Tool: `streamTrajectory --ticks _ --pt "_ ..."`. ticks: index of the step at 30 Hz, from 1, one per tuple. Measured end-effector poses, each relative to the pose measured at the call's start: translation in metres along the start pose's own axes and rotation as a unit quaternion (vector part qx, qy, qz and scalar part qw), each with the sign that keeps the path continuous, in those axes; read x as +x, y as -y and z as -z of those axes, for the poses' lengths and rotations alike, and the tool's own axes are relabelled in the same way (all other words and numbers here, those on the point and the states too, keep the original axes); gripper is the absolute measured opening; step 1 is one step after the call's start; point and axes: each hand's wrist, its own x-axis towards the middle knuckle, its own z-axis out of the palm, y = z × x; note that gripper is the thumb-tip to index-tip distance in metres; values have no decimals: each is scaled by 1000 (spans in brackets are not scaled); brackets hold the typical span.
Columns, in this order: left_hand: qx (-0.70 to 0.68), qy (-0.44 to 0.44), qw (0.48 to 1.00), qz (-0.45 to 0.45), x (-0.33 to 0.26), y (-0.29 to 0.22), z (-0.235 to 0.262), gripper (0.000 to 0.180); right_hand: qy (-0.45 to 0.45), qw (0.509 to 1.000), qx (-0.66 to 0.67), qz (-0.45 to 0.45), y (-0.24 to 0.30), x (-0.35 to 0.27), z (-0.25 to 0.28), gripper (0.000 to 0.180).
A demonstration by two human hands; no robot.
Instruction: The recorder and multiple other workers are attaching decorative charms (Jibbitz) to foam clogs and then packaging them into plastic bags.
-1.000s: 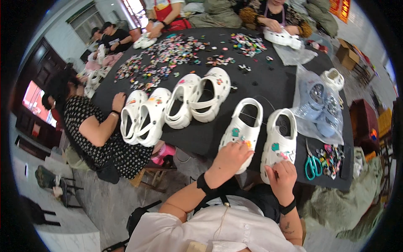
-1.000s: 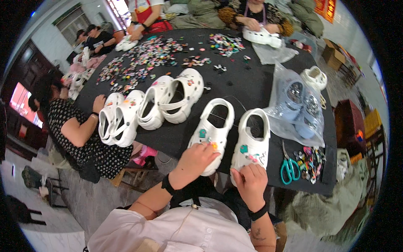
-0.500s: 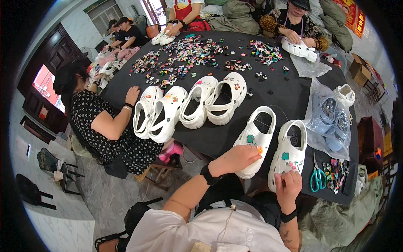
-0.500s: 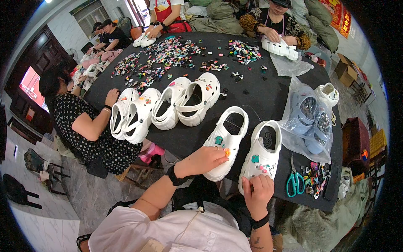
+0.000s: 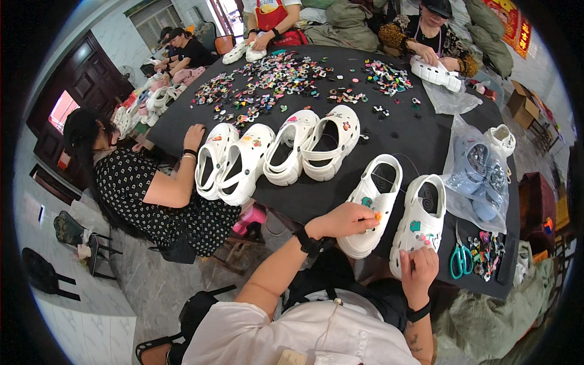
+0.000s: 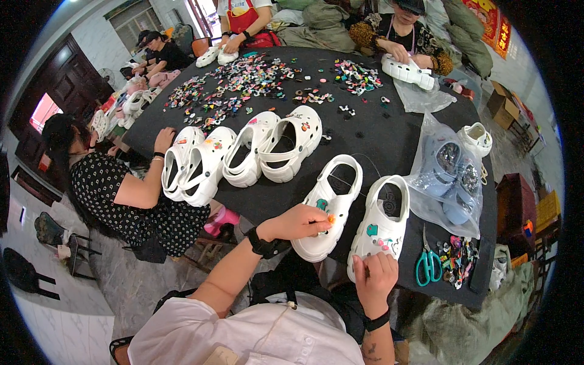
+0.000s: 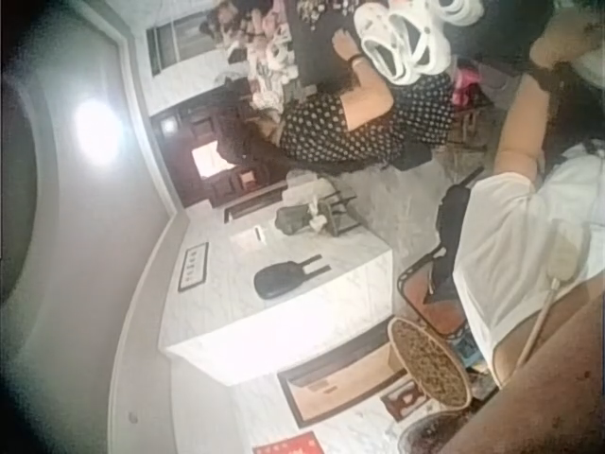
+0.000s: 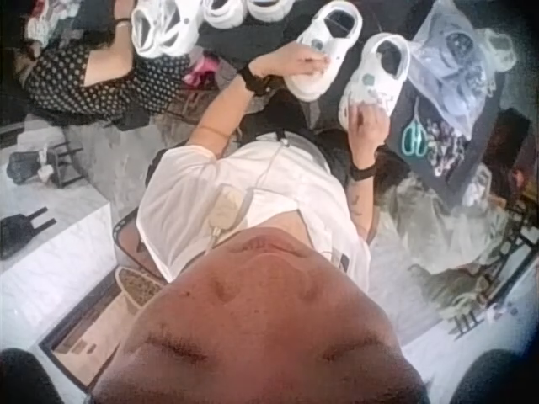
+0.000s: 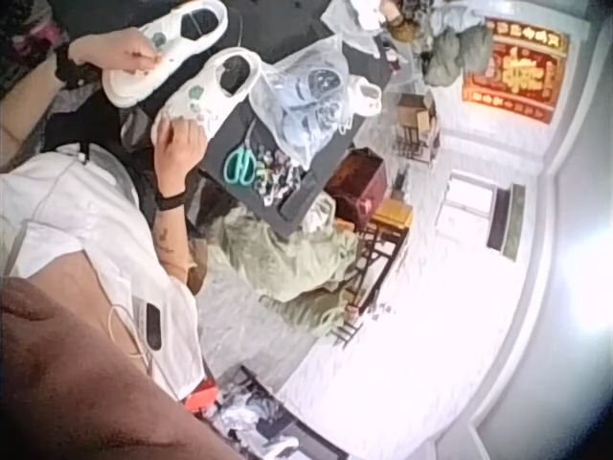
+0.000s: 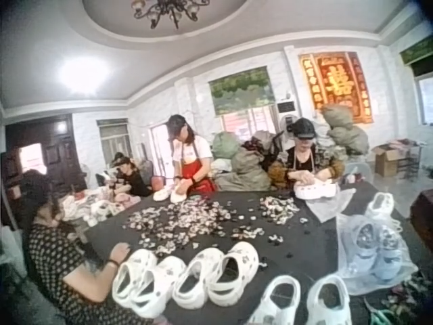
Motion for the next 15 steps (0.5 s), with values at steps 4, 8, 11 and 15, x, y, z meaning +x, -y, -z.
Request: streamTrajectory --ticks 4,8,11,15 --pt "-54 27 998 10 1 4 5 34 -1 1000 3 1 1 2 0 31" --pt "-138 8 990 33 -2 9 8 36 0 1000 -3 0 1 2 1 31" --pt "-139 22 990 26 -1 10 9 36 4 1000 -10 0 2 3 2 31" --pt "-35 6 999 -15 1 3 2 33 25 1000 8 -15 14 10 7 31"
